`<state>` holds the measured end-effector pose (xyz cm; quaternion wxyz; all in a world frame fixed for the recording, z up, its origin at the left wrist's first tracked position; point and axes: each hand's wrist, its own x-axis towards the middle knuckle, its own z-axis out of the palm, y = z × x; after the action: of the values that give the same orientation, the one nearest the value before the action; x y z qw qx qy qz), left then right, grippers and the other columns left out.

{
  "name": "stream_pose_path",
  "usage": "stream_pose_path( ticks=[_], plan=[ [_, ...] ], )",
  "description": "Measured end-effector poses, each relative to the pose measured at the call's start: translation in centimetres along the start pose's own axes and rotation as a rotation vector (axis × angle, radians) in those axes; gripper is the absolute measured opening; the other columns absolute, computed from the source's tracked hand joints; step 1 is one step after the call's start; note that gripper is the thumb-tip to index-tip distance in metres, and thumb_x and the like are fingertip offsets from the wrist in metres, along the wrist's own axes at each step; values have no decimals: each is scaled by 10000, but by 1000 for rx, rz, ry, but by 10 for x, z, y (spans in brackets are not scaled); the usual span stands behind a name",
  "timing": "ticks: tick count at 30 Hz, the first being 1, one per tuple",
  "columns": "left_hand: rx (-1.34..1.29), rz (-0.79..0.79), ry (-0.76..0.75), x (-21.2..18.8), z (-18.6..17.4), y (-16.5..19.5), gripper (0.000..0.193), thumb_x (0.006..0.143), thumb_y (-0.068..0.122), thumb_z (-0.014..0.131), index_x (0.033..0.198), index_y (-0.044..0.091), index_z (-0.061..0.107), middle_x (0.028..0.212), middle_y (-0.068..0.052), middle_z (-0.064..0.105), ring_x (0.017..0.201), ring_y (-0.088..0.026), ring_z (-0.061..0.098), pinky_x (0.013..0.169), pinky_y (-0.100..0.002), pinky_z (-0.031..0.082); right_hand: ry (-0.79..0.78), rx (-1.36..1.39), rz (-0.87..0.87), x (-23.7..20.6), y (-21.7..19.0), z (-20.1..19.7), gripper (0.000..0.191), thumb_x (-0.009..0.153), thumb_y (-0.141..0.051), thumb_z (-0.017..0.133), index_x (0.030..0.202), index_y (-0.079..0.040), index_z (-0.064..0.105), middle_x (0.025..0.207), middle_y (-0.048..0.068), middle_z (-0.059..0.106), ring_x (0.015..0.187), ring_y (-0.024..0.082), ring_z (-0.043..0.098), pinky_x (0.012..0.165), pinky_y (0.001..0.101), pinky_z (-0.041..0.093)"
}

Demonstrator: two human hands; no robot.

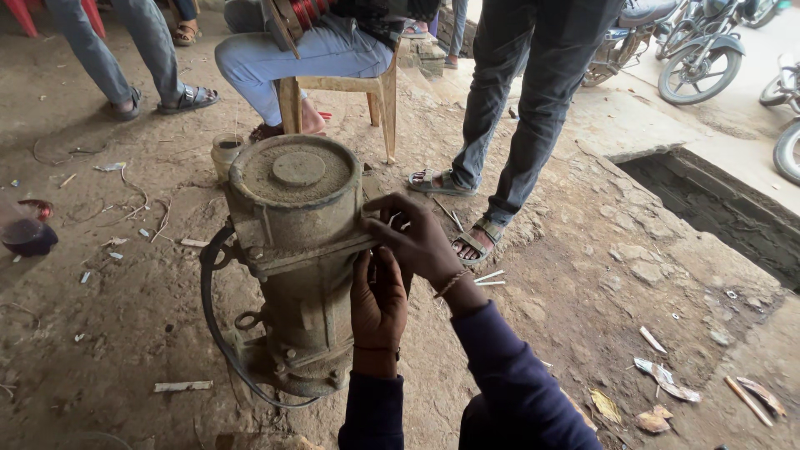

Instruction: The person sits on the ground repairing a dusty electric water pump motor. They thread bolts by hand into the mounting flange, fit a metal bracket, then use open-end wrenches to tighten the bolts and reposition the pump on the ground.

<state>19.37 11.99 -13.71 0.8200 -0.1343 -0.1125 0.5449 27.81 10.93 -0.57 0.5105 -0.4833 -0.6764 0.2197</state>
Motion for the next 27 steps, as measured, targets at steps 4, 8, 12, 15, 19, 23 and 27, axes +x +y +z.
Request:
stream_pose_path(
  ticks=[4, 8, 12, 15, 19, 23, 27],
  plan=[
    [-22, -12, 4, -3, 4, -2, 250, 919, 33, 727, 1154, -22, 664, 1132, -141, 721, 1060, -250, 708, 961, -320, 611, 65, 28, 113, 0, -2, 0, 250, 870, -231, 845, 947, -15, 745, 771, -19, 658, 714, 44, 570, 639, 230, 474],
    [-31, -11, -1, -4, 7, -3, 250, 914, 25, 718, 1151, -35, 665, 1116, -146, 721, 1059, -256, 708, 961, -316, 614, 16, -60, 62, -1, -5, -1, 242, 904, -260, 786, 1043, -66, 750, 841, -24, 677, 703, 52, 561, 628, 225, 466],
    [-28, -18, -1, -3, 7, -2, 227, 926, 24, 721, 1140, -32, 668, 1108, -141, 719, 1053, -246, 708, 958, -309, 613, 92, -93, 98, -1, -5, -1, 258, 853, -289, 831, 921, -60, 735, 796, -6, 729, 693, 52, 655, 617, 223, 541],
    [-37, -4, 0, -2, 6, -1, 210, 924, 17, 729, 1121, -28, 675, 1103, -129, 718, 1048, -239, 706, 961, -307, 616, 94, -222, 184, -1, -4, 1, 296, 864, -318, 837, 971, -64, 729, 774, 48, 695, 669, 94, 591, 586, 270, 463],
    [-5, 8, 28, 0, 5, -1, 231, 902, 8, 732, 1122, -46, 690, 1112, -139, 722, 1051, -243, 708, 950, -304, 616, 21, -30, 5, -1, -2, 1, 267, 903, -310, 780, 1011, -68, 743, 921, 10, 752, 830, 69, 702, 732, 243, 575],
    [-60, -11, 10, 0, 6, -2, 212, 912, 10, 730, 1115, -36, 689, 1117, -137, 722, 1056, -238, 704, 951, -302, 620, 87, -198, 99, -2, -3, 0, 296, 874, -297, 805, 1009, -54, 703, 858, 55, 752, 741, 109, 681, 662, 268, 554],
    [-55, -15, 24, -2, 7, -2, 219, 907, 15, 726, 1117, -34, 685, 1118, -143, 723, 1059, -242, 705, 954, -305, 620, 10, -6, -23, -3, -5, 1, 256, 942, -309, 728, 1030, -68, 724, 934, 21, 770, 852, 50, 722, 744, 223, 580]
  ],
)
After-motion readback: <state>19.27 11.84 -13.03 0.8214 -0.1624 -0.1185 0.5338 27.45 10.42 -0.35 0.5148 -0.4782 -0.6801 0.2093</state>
